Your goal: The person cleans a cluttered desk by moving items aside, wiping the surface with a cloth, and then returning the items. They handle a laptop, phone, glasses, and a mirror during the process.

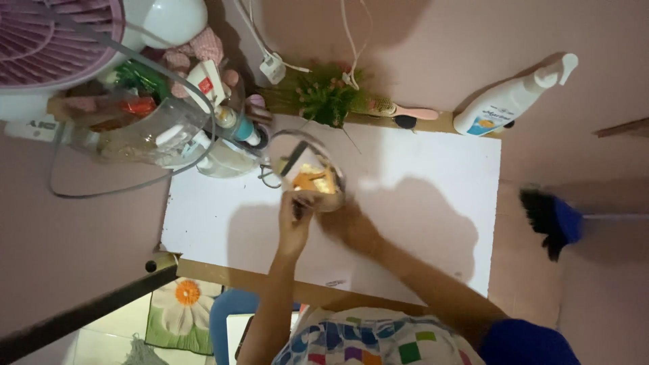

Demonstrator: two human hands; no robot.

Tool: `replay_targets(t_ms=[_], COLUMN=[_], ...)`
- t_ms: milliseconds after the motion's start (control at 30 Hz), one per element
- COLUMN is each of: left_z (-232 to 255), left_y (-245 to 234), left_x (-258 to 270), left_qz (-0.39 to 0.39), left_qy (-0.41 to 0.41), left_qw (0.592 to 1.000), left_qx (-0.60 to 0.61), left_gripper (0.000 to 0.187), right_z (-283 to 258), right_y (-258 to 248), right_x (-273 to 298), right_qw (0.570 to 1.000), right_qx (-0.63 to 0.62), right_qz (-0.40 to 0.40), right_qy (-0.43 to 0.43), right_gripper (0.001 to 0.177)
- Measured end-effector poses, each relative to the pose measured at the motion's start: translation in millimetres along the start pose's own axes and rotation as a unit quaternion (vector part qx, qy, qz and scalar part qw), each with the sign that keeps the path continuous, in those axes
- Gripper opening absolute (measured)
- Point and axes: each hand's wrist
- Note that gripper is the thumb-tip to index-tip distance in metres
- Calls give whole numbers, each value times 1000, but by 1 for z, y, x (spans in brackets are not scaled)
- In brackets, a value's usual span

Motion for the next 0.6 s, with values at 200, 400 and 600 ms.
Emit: replay_targets(t_ms=[200, 400, 600], left_z=[-43, -65, -77], left_y=[76, 136, 151], left_x=[-22, -65, -82], left_qz=[-49, -45, 19], left_qy=[40, 74, 55], left_qw=[998, 996, 996], left_qx=[-9, -29, -63], left_gripper=[22, 17, 25], right_z=[-23, 29, 23], right_y=[-25, 33, 19], right_x=[93, 164, 169], right_qw=[983, 975, 981], right_qx=[-117, 34, -55], right_qz=[-107, -185, -182], right_qy=[-94, -117, -45], right_gripper=[20, 36, 47])
Point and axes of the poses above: each hand's wrist, its own x-axis away from the middle knuckle, its own y-axis out of the palm, z = x × y, and after that the axes turned 1 degree about z, right-handed
